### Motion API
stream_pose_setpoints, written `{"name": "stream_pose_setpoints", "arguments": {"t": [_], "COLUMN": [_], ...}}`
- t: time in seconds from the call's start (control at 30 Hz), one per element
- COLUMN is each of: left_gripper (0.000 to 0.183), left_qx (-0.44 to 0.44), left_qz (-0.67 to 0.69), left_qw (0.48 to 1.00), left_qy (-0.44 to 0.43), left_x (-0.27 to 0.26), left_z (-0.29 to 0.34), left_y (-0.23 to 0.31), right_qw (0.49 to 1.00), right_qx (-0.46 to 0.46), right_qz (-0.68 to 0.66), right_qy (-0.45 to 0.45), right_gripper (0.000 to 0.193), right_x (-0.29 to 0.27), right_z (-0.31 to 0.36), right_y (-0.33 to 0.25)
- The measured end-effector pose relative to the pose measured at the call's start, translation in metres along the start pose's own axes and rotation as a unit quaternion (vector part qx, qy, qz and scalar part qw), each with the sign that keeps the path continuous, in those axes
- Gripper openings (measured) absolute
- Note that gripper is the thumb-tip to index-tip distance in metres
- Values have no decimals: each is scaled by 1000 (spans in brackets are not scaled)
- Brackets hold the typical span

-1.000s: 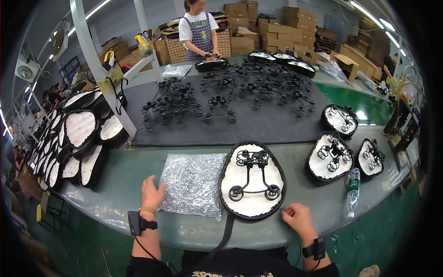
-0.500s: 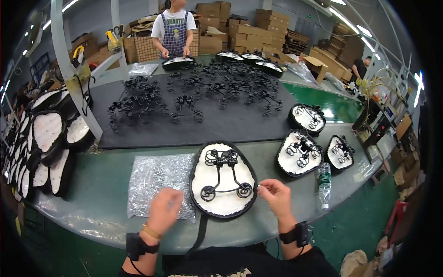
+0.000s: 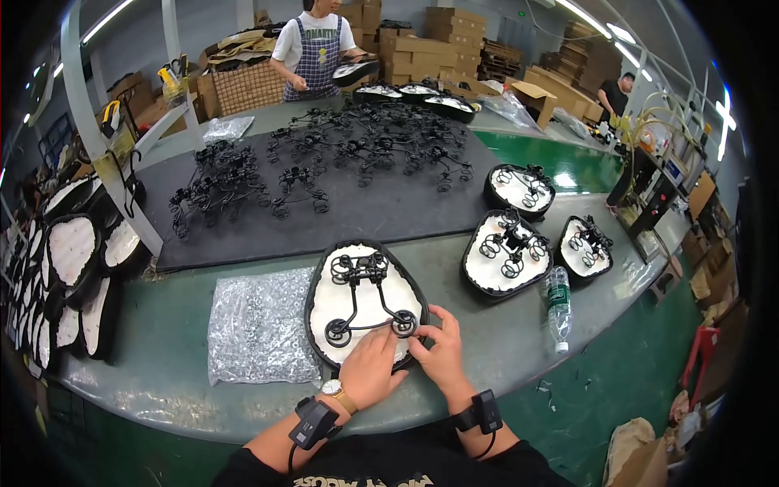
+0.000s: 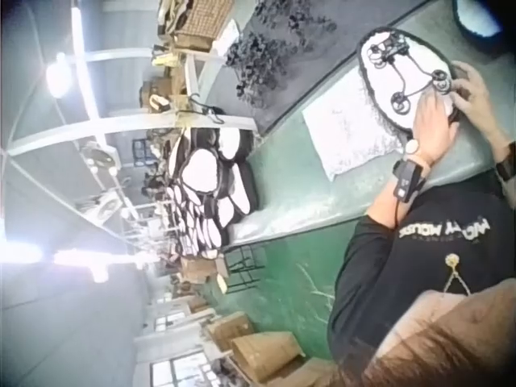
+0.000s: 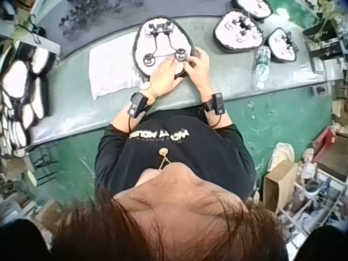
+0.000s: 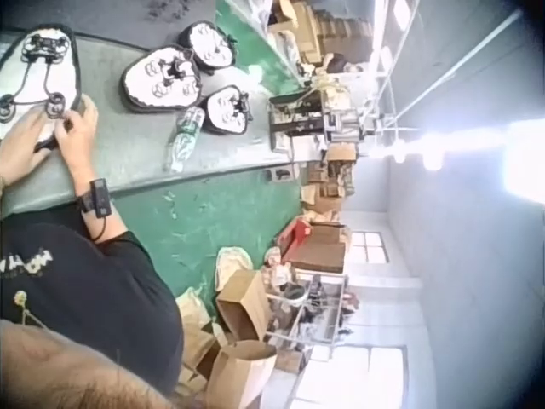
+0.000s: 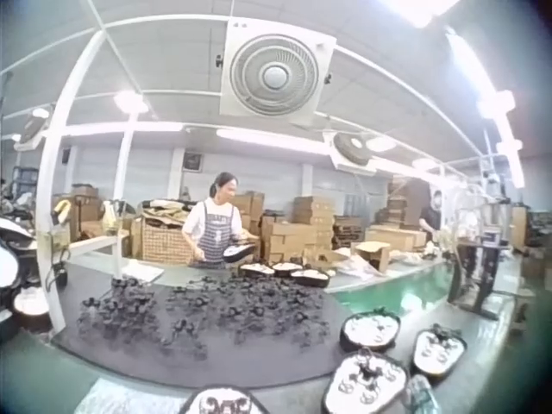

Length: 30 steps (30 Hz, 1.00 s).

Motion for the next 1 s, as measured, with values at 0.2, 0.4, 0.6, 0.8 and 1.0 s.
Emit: {"name": "stream_pose_setpoints", "arguments": {"t": [0.2, 0.4, 0.6, 0.8, 1.0], "left_gripper": [86, 84, 85, 89, 81], "left_qx": [-9, 1, 1, -9, -10], "left_qz": [41, 40, 73, 41, 23], "left_qw": [999, 999, 997, 999, 999], "left_qy": [-5, -7, 12, -2, 25], "left_x": [-7, -7, -6, -7, -9], "left_z": [0, -3, -5, -8, -14], "left_y": [-8, -7, -13, -10, -8], "right_qw": [999, 993, 983, 983, 985], "right_qx": [-4, 46, 101, 113, 104], "right_qz": [-47, -105, -155, -145, -141], "right_qy": [23, 25, -5, -11, 1], "right_gripper": [19, 19, 18, 20, 19], "right_x": [8, 13, 24, 31, 27], "right_z": [-1, -1, -6, -9, -7], "right_y": [9, 16, 29, 34, 36]}}
Point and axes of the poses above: each hand's wrist, its own z-axis away from the middle knuckle, its own x-axis out of the palm, y = z × x, the point moved 10 cm from there along -z, towards the middle knuckle, and after that the axes turned 8 degrees about x, right-handed, at the moved point
